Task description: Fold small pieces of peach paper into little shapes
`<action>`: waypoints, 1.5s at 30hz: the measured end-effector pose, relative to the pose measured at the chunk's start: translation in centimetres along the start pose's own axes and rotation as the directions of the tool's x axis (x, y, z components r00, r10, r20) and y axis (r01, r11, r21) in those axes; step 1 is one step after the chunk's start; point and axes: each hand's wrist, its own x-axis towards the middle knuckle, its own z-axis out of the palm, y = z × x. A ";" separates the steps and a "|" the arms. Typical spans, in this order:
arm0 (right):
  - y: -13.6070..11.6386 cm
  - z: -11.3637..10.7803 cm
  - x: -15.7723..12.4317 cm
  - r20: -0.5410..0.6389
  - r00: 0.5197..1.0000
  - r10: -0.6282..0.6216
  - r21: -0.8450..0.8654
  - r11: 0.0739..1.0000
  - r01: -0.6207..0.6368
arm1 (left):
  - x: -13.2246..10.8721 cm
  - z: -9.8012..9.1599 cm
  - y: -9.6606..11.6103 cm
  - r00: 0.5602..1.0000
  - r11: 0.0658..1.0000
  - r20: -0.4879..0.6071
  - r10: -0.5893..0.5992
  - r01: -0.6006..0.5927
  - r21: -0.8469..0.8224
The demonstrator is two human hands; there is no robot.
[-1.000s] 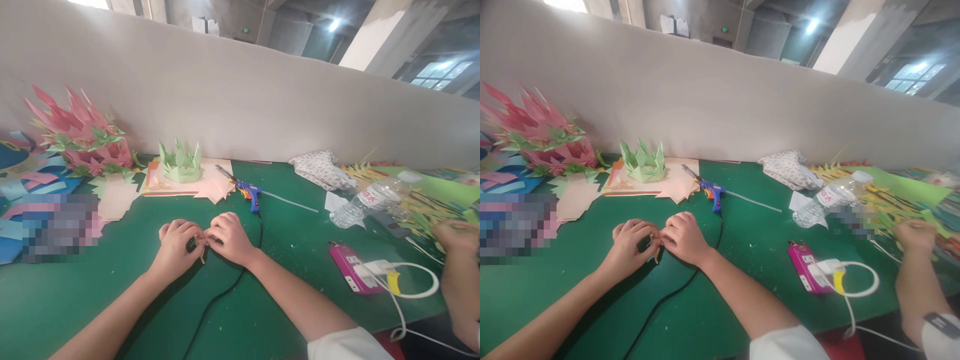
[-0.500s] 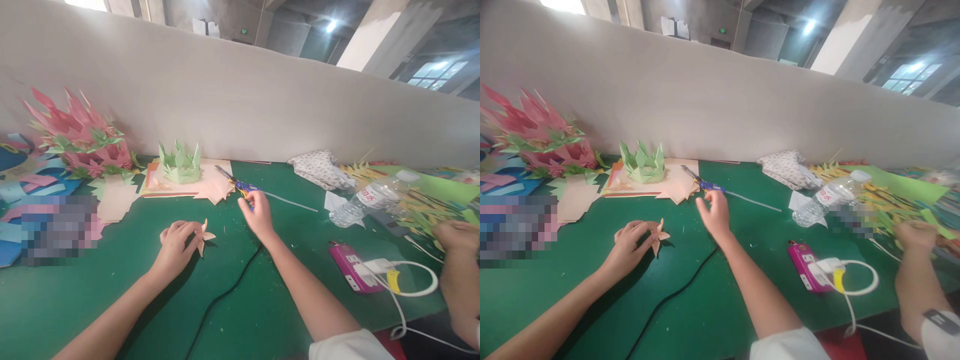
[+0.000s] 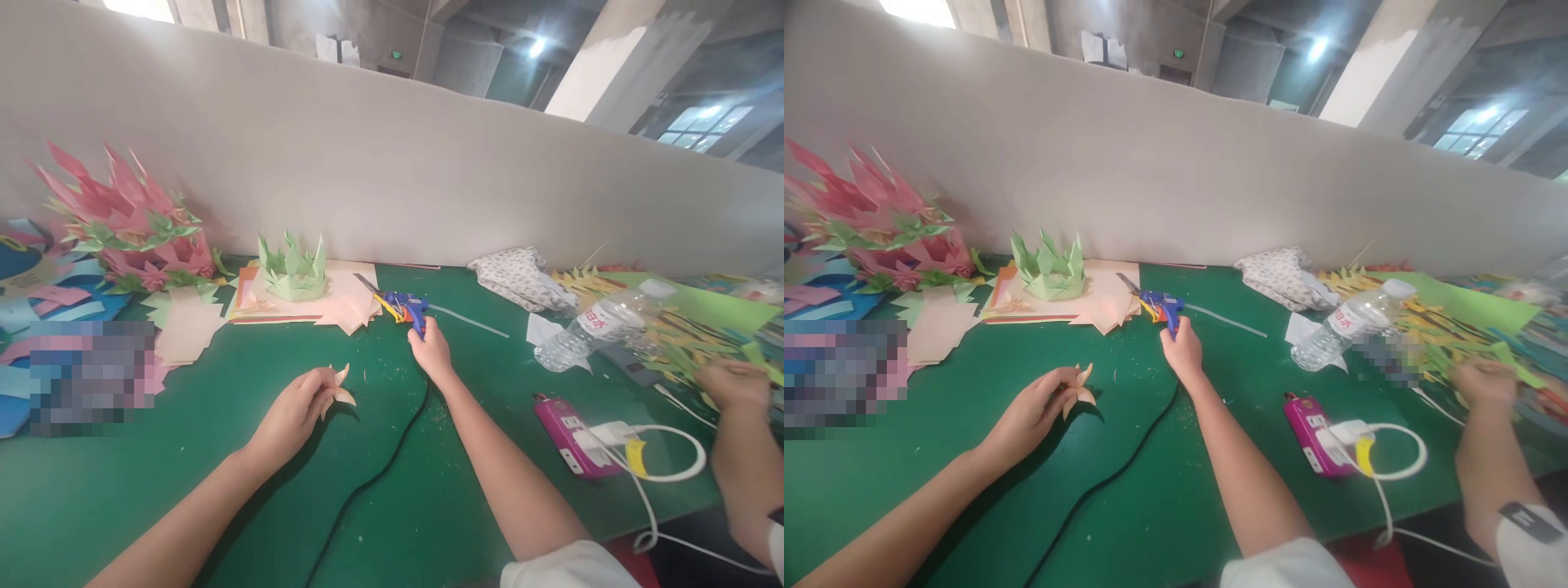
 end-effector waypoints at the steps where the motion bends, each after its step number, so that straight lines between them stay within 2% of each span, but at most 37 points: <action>1: -0.2 0.0 -0.2 0.005 1.000 -0.011 0.056 0.998 0.010 | 0.0 0.1 -0.1 0.999 0.998 -0.013 -0.040 0.039 -0.051; 3: -1.0 0.1 -0.7 0.021 0.999 -0.048 0.190 0.981 0.043 | 0.0 0.2 -0.4 0.993 0.980 -0.021 -0.118 0.113 -0.161; 5: -1.9 0.2 -1.4 0.127 0.985 -0.121 0.586 0.810 0.024 | 0.1 0.3 -0.5 0.986 0.946 -0.016 -0.165 0.153 -0.285; 6: -2.3 0.3 -1.7 0.206 0.966 -0.155 0.694 0.719 -0.033 | 0.2 0.3 -0.5 0.984 0.923 -0.011 -0.180 0.165 -0.347; 8: -2.7 0.5 -2.1 0.348 0.917 -0.194 0.784 0.596 -0.172 | 0.4 0.2 -0.5 0.978 0.873 -0.010 -0.209 0.182 -0.453; 11: -2.8 0.8 -2.2 0.463 0.859 -0.220 0.792 0.538 -0.289 | 0.5 0.1 -0.4 0.963 0.803 -0.018 -0.268 0.213 -0.557; 14: -2.5 0.9 -2.1 0.491 0.838 -0.239 0.775 0.559 -0.294 | 0.5 0.1 -0.4 0.956 0.766 -0.010 -0.293 0.228 -0.602; 21: -2.5 1.1 -2.5 0.547 0.791 -0.274 0.671 0.708 -0.218 | 0.4 0.4 -1.1 0.954 0.754 -0.004 -0.301 0.235 -0.613; 27: -2.4 0.9 -2.7 0.543 0.765 -0.347 0.680 0.716 -0.158 | 0.5 0.1 -1.0 0.925 0.710 -0.006 -0.379 0.286 -0.643; 32: -2.6 0.2 -2.6 0.599 0.674 -0.433 0.697 0.696 -0.173 | 0.7 -0.1 -1.0 0.881 0.662 0.009 -0.473 0.362 -0.656; 39: -2.9 -0.4 -2.8 0.662 0.582 -0.472 0.638 0.763 -0.106 | 0.6 -0.1 -1.4 0.869 0.645 0.016 -0.495 0.380 -0.663; 45: -3.3 -0.6 -3.0 0.649 0.595 -0.474 0.644 0.759 -0.098 | 0.6 -0.4 -1.1 0.855 0.641 -0.032 -0.518 0.364 -0.676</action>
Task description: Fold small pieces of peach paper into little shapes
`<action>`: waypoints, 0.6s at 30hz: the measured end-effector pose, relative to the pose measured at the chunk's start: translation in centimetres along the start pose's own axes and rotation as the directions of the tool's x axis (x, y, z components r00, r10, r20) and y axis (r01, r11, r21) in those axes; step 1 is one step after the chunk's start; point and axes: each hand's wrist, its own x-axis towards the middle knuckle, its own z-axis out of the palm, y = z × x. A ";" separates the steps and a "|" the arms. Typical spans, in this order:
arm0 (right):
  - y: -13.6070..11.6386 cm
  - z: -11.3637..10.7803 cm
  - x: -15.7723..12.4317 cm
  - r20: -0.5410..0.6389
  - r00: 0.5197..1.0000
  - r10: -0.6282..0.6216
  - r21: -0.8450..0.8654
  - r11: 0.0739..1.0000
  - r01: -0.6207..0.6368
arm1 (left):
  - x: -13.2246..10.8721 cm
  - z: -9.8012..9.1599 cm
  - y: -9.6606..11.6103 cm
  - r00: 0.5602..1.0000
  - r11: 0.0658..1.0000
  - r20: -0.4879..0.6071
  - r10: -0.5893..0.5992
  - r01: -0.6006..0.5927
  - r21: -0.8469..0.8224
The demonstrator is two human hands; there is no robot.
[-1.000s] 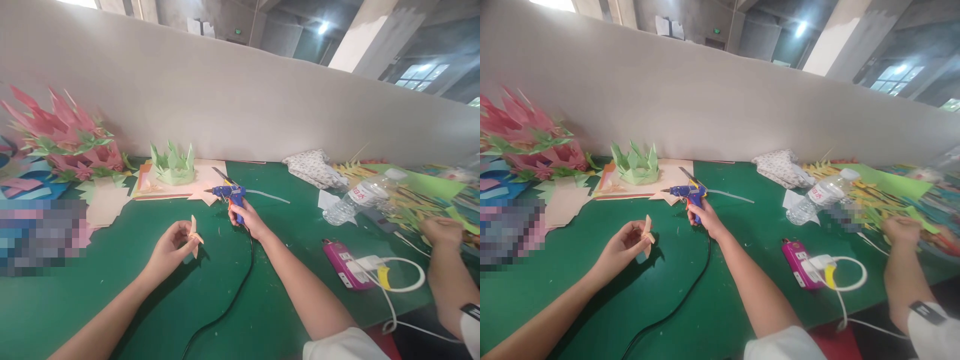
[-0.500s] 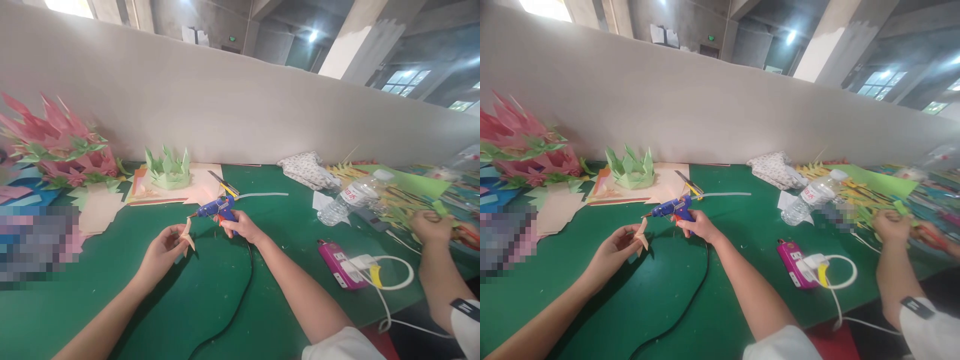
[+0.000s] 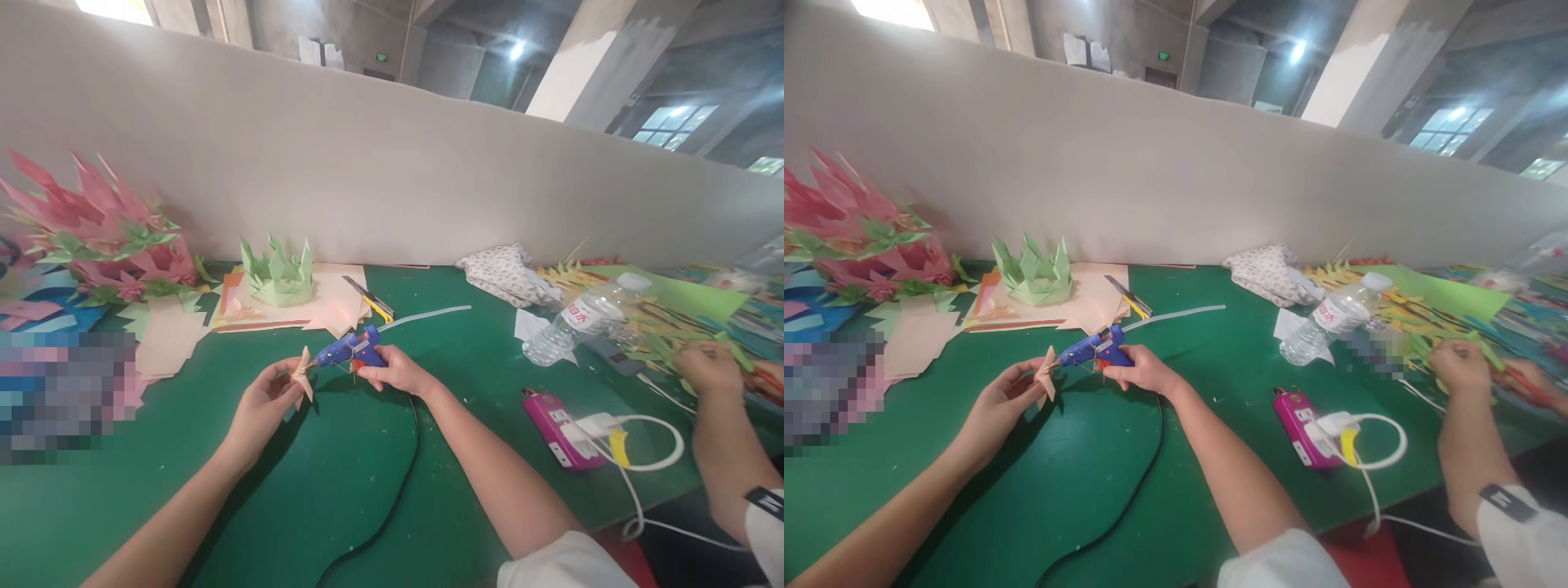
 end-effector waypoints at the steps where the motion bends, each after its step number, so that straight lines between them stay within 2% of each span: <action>1: 0.0 0.0 0.0 -0.001 1.000 0.003 -0.002 1.000 -0.003 | 0.0 0.0 0.1 1.000 1.000 -0.001 0.003 -0.003 -0.003; 7: 0.1 0.2 0.1 -0.027 0.998 0.048 -0.036 0.998 -0.049 | -0.1 0.4 0.5 1.000 1.000 -0.008 0.017 -0.017 0.024; 18: 0.3 0.5 0.2 -0.062 0.998 0.031 -0.107 0.994 -0.037 | 0.0 0.4 0.2 0.999 0.999 -0.013 0.038 -0.038 0.020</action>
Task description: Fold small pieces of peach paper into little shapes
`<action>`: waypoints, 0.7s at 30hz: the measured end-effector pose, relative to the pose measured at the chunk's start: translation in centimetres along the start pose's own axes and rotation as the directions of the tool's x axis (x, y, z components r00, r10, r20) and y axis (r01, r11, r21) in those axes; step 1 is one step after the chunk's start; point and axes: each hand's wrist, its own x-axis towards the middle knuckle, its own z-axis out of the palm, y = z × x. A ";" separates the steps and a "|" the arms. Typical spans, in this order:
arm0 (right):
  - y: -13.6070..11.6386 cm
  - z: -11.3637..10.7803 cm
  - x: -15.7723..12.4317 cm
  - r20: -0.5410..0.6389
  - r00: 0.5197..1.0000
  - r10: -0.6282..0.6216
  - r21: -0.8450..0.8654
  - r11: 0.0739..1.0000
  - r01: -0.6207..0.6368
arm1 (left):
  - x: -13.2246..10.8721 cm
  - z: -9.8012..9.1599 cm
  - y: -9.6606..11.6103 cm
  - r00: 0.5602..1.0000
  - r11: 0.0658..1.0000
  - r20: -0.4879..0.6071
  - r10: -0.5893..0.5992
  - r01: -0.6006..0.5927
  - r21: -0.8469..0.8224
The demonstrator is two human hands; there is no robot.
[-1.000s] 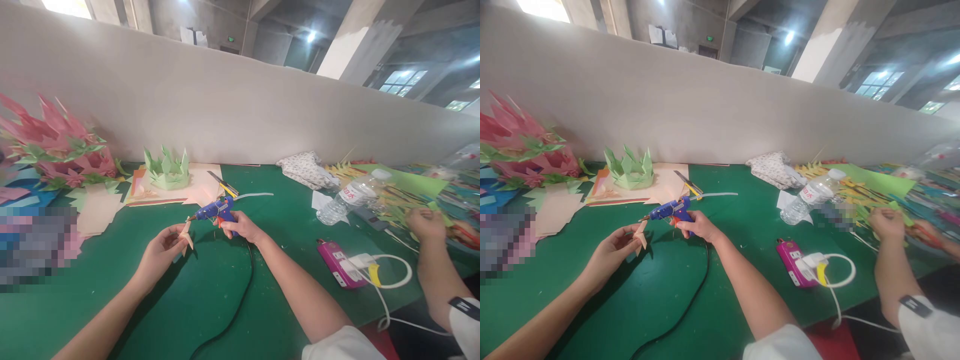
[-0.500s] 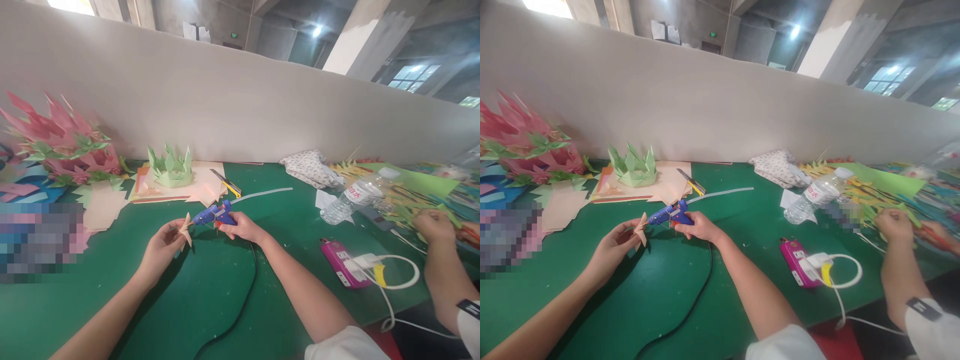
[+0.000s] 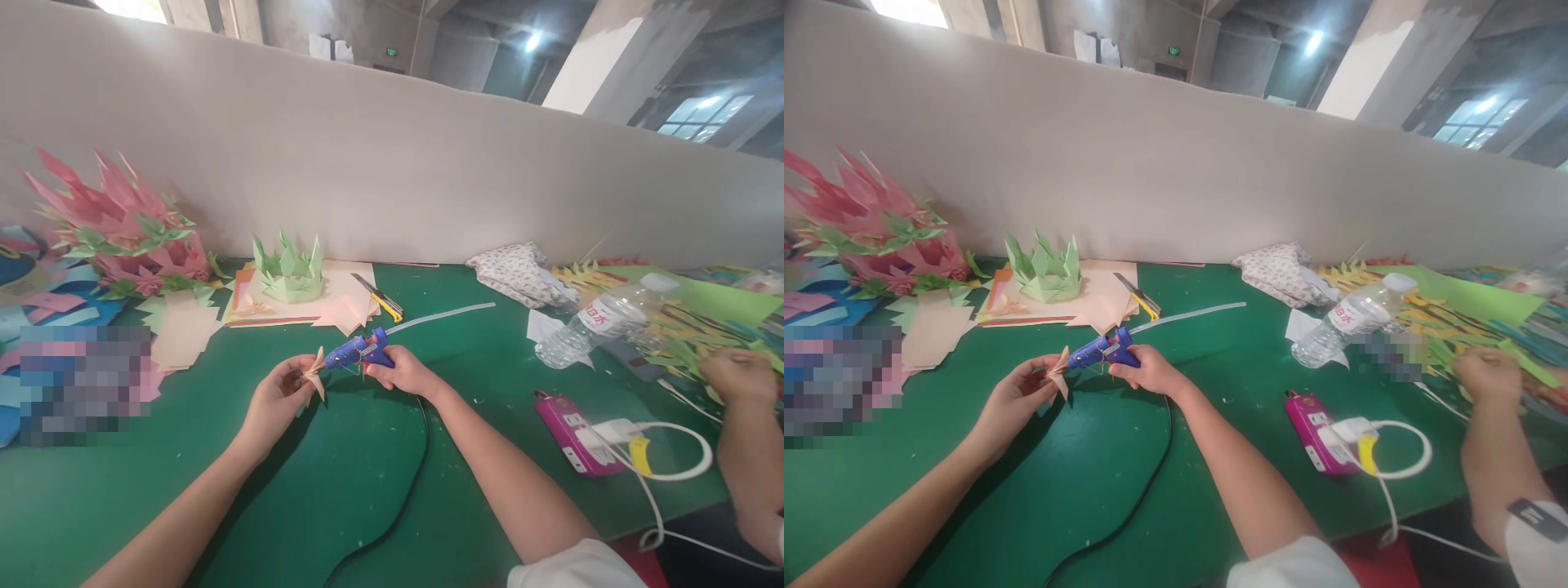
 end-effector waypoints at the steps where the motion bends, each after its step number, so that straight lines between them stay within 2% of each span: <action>1: 0.0 0.0 0.0 -0.003 1.000 0.001 -0.005 1.000 -0.001 | 0.0 0.0 0.0 1.000 1.000 -0.001 0.000 0.000 -0.004; 21: 0.4 0.1 0.1 -0.033 0.999 -0.010 -0.079 0.997 0.007 | 0.0 -0.1 0.3 1.000 1.000 -0.004 -0.007 0.007 -0.019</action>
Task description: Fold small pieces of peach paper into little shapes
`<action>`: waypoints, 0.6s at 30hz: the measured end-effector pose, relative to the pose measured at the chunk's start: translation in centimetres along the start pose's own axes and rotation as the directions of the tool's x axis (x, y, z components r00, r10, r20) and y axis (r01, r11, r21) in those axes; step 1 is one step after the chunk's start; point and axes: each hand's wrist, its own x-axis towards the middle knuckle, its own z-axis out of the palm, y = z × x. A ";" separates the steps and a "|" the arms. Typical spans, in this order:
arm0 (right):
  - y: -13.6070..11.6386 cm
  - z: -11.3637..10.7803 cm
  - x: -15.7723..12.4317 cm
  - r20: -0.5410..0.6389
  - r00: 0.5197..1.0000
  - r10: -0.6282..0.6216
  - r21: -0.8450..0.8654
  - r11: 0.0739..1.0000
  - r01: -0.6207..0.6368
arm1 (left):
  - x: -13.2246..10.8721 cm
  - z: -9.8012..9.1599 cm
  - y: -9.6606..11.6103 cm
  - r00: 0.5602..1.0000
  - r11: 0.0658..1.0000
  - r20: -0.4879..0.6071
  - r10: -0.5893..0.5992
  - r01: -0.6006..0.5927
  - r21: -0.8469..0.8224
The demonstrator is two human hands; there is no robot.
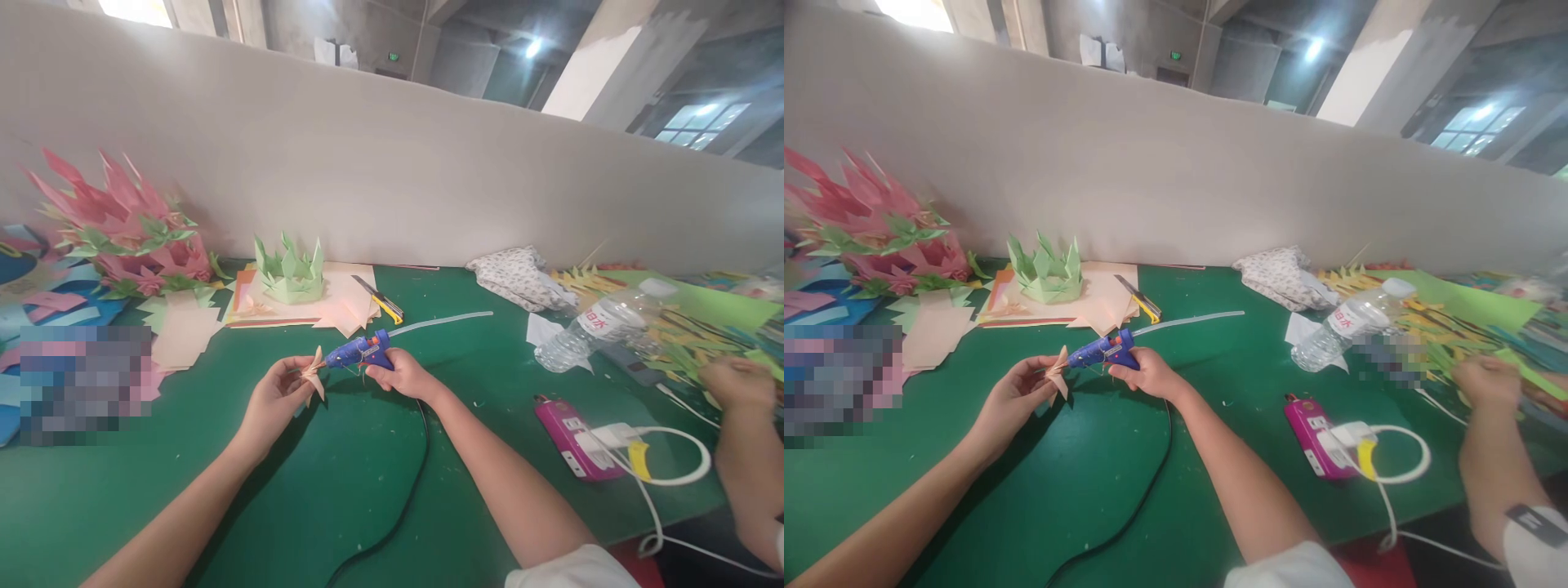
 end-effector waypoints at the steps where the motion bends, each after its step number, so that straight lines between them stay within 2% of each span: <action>1: 0.0 0.0 0.0 -0.001 1.000 -0.001 -0.001 1.000 0.001 | 0.0 0.0 0.0 1.000 1.000 -0.007 0.003 -0.003 -0.004; 18: 0.5 -0.1 -0.1 -0.089 0.996 -0.009 0.005 1.000 0.010 | 0.2 -0.2 -0.6 0.999 0.999 -0.024 0.029 -0.029 -0.022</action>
